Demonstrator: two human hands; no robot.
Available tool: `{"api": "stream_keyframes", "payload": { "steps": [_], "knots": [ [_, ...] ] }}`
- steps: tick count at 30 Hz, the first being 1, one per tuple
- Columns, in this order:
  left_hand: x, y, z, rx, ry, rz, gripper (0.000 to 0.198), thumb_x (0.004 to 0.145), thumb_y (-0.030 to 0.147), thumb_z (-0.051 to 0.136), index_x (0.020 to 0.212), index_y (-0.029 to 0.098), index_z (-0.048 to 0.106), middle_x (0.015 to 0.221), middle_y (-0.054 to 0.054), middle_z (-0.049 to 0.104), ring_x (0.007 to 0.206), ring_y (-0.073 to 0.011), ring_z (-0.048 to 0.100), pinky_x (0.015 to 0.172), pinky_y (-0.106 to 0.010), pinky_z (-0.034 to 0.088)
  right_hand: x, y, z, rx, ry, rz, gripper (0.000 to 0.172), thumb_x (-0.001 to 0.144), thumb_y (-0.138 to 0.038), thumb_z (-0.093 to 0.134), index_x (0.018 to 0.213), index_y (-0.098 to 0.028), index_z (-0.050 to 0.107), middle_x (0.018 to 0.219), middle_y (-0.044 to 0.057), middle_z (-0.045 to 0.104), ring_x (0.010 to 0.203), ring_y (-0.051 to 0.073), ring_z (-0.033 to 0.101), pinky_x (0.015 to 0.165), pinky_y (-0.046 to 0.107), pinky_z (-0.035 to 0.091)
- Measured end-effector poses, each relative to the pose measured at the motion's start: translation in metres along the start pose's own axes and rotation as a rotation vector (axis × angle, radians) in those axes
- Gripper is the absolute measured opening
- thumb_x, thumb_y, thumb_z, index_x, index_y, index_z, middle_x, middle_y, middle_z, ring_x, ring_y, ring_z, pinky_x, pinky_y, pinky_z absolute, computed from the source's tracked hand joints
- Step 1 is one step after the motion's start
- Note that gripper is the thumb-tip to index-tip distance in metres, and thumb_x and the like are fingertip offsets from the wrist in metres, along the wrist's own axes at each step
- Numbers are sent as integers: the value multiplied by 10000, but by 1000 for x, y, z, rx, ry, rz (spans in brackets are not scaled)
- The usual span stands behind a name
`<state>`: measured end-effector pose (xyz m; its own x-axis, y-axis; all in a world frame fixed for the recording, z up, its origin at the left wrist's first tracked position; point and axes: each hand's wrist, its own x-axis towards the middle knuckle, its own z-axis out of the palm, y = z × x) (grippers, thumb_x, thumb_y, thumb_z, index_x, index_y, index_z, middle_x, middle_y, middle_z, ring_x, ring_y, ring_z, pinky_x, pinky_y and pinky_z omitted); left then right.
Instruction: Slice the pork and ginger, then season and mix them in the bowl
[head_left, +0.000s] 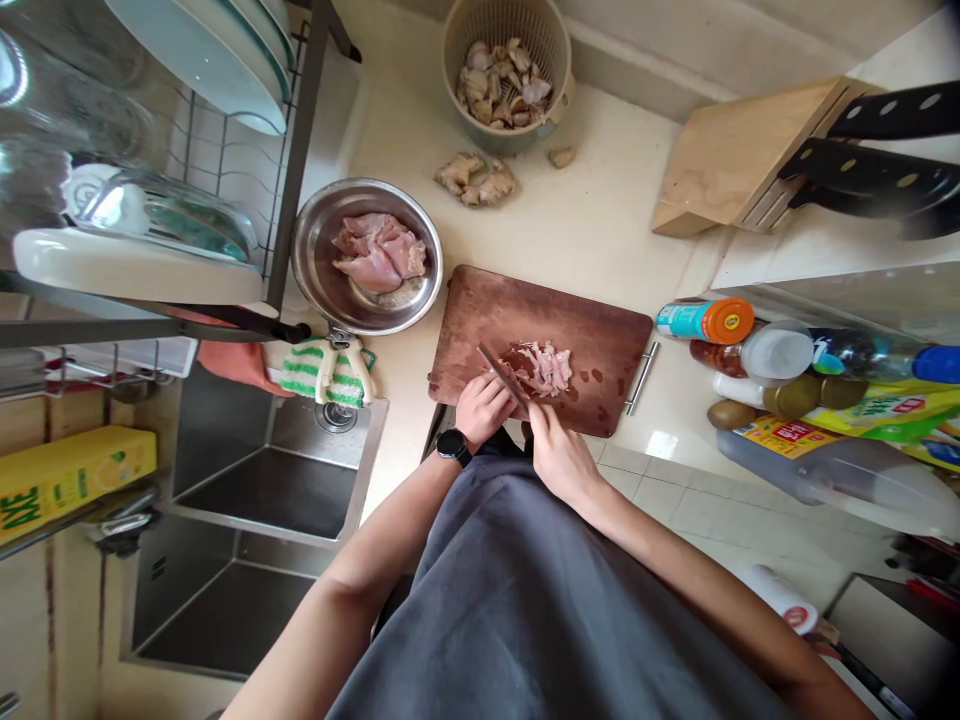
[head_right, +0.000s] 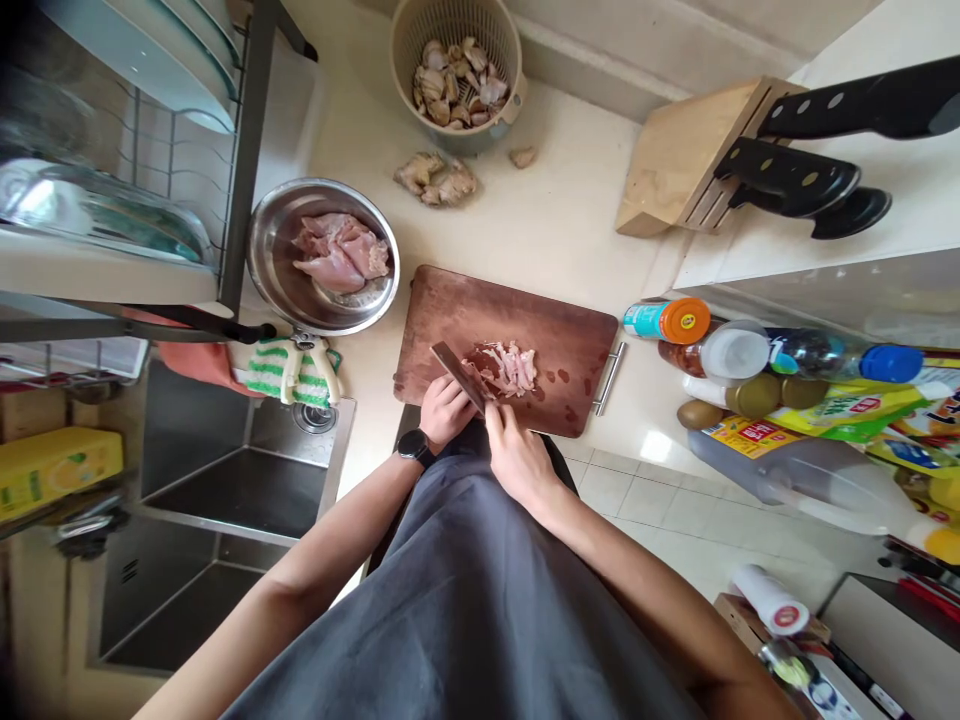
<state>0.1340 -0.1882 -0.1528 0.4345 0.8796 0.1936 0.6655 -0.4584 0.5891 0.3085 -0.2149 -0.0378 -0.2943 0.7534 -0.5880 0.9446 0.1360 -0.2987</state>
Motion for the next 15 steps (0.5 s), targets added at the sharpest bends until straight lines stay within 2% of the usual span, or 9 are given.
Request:
{"api": "stream_keyframes", "payload": {
  "steps": [5,7,9,13,15],
  "knots": [
    [-3,-1,6,3,-16,-38,174,947,302,569,872,195,683,898,-99,708,993,-232,647,843,-376,510,-26,5,13,-144,-141,11,561,940,-71,312,1500,-109,300,1386,237,509,799,193,719,648,279,576],
    [-3,-1,6,4,-13,-29,172,948,291,567,857,195,677,865,-90,700,975,-225,646,837,-367,504,-27,7,14,-152,-191,21,549,937,-69,309,1485,-95,325,1397,250,498,777,197,722,641,289,578],
    [-3,-1,6,8,-16,-14,180,954,289,553,863,197,678,857,-84,695,970,-220,647,835,-362,506,-13,2,10,-147,-203,33,527,948,-77,281,1471,-90,340,1388,251,504,777,207,723,640,300,577],
    [-1,-2,6,7,6,14,215,980,267,492,951,189,690,934,-97,705,1017,-220,652,861,-374,524,37,-13,-10,-95,-122,18,470,984,-127,234,1442,-129,341,1380,224,508,849,218,717,702,317,571],
    [0,-1,5,13,10,18,215,983,257,488,979,180,690,974,-105,709,1059,-223,650,884,-381,529,45,-13,-15,-59,-96,4,441,994,-145,239,1421,-145,350,1388,215,503,889,216,709,736,315,563]
  ]
}}
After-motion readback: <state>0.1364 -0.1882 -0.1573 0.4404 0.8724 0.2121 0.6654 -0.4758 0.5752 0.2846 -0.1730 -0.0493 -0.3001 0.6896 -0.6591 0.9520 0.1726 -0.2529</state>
